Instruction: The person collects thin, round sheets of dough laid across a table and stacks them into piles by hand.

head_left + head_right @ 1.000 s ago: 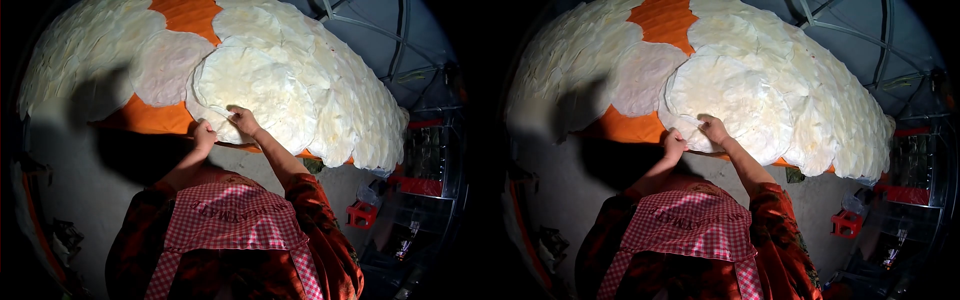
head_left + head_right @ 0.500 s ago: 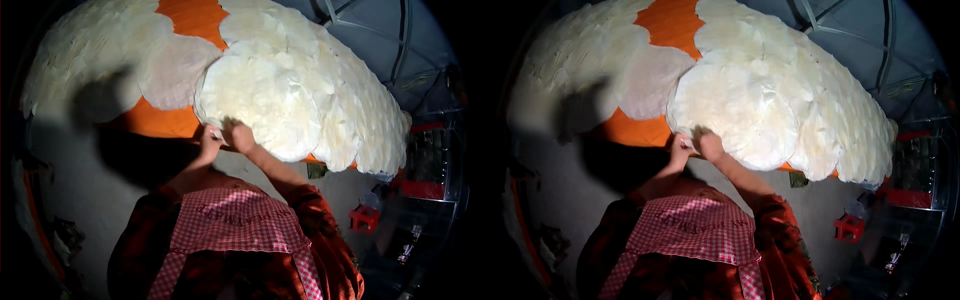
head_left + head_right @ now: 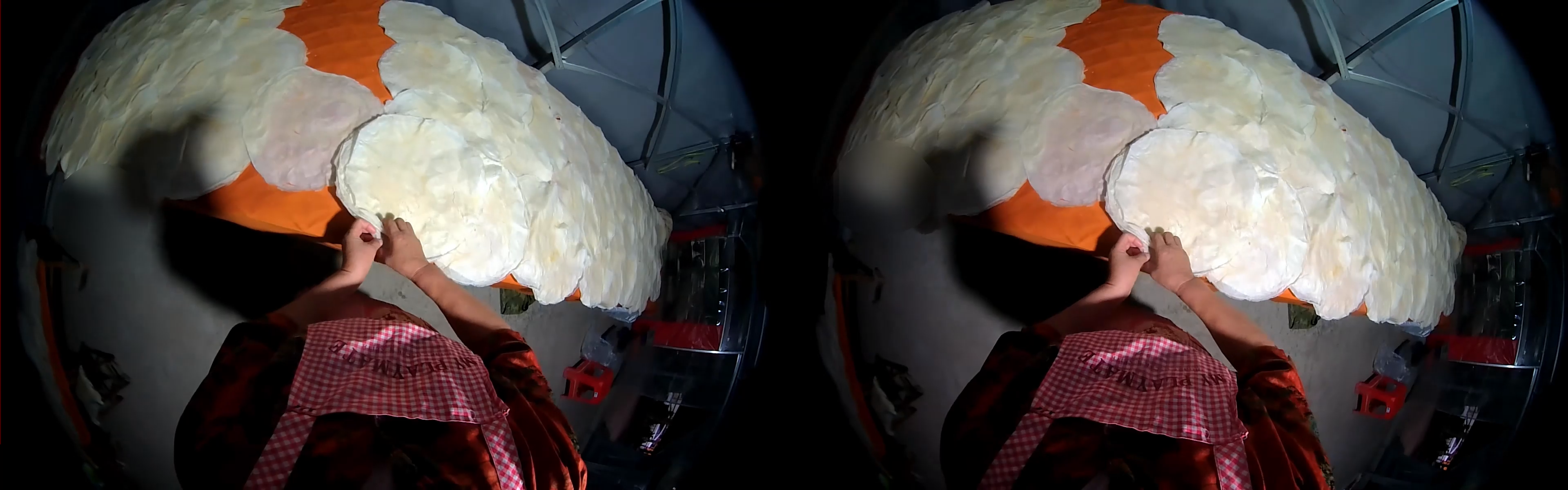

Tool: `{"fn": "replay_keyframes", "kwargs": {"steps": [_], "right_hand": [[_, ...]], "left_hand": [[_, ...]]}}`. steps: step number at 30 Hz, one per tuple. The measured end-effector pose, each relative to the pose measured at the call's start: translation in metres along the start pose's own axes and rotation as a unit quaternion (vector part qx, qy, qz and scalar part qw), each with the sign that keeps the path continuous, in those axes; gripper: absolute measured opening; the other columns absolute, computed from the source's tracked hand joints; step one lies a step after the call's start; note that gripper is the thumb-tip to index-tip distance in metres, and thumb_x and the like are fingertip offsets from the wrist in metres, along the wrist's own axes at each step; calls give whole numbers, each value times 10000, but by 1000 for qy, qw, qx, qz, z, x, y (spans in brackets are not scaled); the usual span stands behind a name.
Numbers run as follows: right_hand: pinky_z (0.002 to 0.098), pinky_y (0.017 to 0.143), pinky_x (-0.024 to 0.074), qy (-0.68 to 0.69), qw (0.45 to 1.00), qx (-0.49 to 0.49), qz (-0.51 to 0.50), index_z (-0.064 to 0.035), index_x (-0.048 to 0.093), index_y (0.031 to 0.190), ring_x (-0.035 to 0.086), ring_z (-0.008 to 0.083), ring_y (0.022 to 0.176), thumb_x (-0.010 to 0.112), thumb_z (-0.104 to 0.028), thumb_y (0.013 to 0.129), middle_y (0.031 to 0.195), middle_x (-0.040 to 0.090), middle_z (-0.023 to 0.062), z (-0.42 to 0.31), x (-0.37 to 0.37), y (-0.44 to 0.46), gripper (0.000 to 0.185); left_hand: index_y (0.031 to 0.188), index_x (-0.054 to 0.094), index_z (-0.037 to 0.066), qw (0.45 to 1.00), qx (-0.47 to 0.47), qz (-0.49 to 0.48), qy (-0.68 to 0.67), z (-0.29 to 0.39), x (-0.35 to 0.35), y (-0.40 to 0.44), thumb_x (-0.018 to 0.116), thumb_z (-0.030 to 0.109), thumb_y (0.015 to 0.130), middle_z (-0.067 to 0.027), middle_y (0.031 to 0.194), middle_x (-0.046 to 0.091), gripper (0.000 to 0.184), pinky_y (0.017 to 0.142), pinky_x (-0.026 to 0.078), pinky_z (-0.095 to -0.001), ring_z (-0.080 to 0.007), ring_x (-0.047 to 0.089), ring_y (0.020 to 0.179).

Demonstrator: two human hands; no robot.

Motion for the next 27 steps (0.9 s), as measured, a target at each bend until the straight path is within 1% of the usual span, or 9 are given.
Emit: {"fn": "replay_keyframes", "kwargs": {"steps": [8, 10, 11, 13, 14, 16, 21, 26, 27], "right_hand": [[358, 779, 487, 113, 993, 41, -18, -34, 497, 1246, 611, 289, 895, 625, -42, 729, 1036, 610, 189, 34, 2, 22, 532], [282, 759, 465, 401, 890, 191, -102, -39, 540, 1229, 553, 129, 864, 580, -9, 770, 969, 645, 69, 44, -4, 22, 462], [264, 721, 487, 327, 904, 194, -196, -59, 560, 1204, 576, 122, 785, 565, -56, 814, 898, 651, 54, 65, -11, 29, 390], [256, 708, 497, -244, 890, -385, 36, -13, 568, 1087, 588, 158, 748, 541, -115, 869, 801, 624, 51, 48, -73, 55, 242], [282, 719, 494, 10, 966, -216, 144, -32, 609, 989, 588, 207, 755, 510, -145, 877, 802, 616, 79, 187, -83, 113, 188], [329, 726, 483, -120, 982, -127, 76, -29, 629, 968, 587, 255, 793, 503, -195, 835, 845, 618, 115, 230, -175, 182, 247], [346, 770, 441, 80, 962, -242, 98, 41, 617, 855, 560, 202, 791, 523, -302, 811, 818, 607, 152, 2, -398, 202, 358], [322, 855, 450, 1, 985, -110, 130, 48, 550, 1120, 586, 205, 902, 487, -221, 866, 1004, 613, 133, -105, -332, 199, 376], [324, 858, 452, 20, 984, -85, 155, 43, 548, 1132, 589, 208, 910, 493, -144, 861, 1019, 612, 136, -117, -305, 200, 334]], "left_hand": [[813, 554, 26, 995, 54, -86, 17, 66, 11, 2, 593, -103, 745, -24, 758, 600, 151, 700, 471, -238, -109, 591, 745], [841, 558, 22, 993, 61, -104, 16, 71, 9, 4, 577, -94, 755, -37, 795, 613, 146, 683, 475, -245, -113, 597, 764], [837, 554, 19, 993, 72, -95, 6, 65, 4, 6, 577, -82, 752, -41, 779, 608, 134, 659, 476, -251, -114, 593, 737], [852, 546, 26, 995, 79, -63, -27, 50, -17, 13, 570, -69, 747, -36, 786, 583, 144, 634, 475, -250, -105, 577, 726], [880, 541, 40, 996, 83, -31, 16, 55, -36, 17, 578, -68, 740, -25, 776, 546, 181, 631, 470, -248, -106, 555, 712], [980, 515, 75, 991, 82, 89, 56, 40, -90, 33, 633, -62, 712, -48, 888, 493, 323, 687, 465, -282, -145, 513, 737], [1072, 488, 36, 960, -14, 261, 98, 32, -202, 82, 703, -34, 700, -76, 952, 535, 435, 765, 459, -316, -188, 533, 843], [1129, 479, -3, 957, -62, 253, 129, -3, -236, 118, 677, 38, 771, -65, 900, 586, 411, 605, 478, -263, -136, 564, 739], [1008, 549, 10, 955, -86, 272, 83, 5, -238, 114, 731, 124, 723, -66, 820, 595, 357, 784, 461, -326, -206, 579, 801]]}}
Point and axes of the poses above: each hand's wrist, its own y-axis towards the middle knuckle, its own x-axis out of the palm, z = x × y, the point moved 10 cm from there along y, towards the middle knuckle
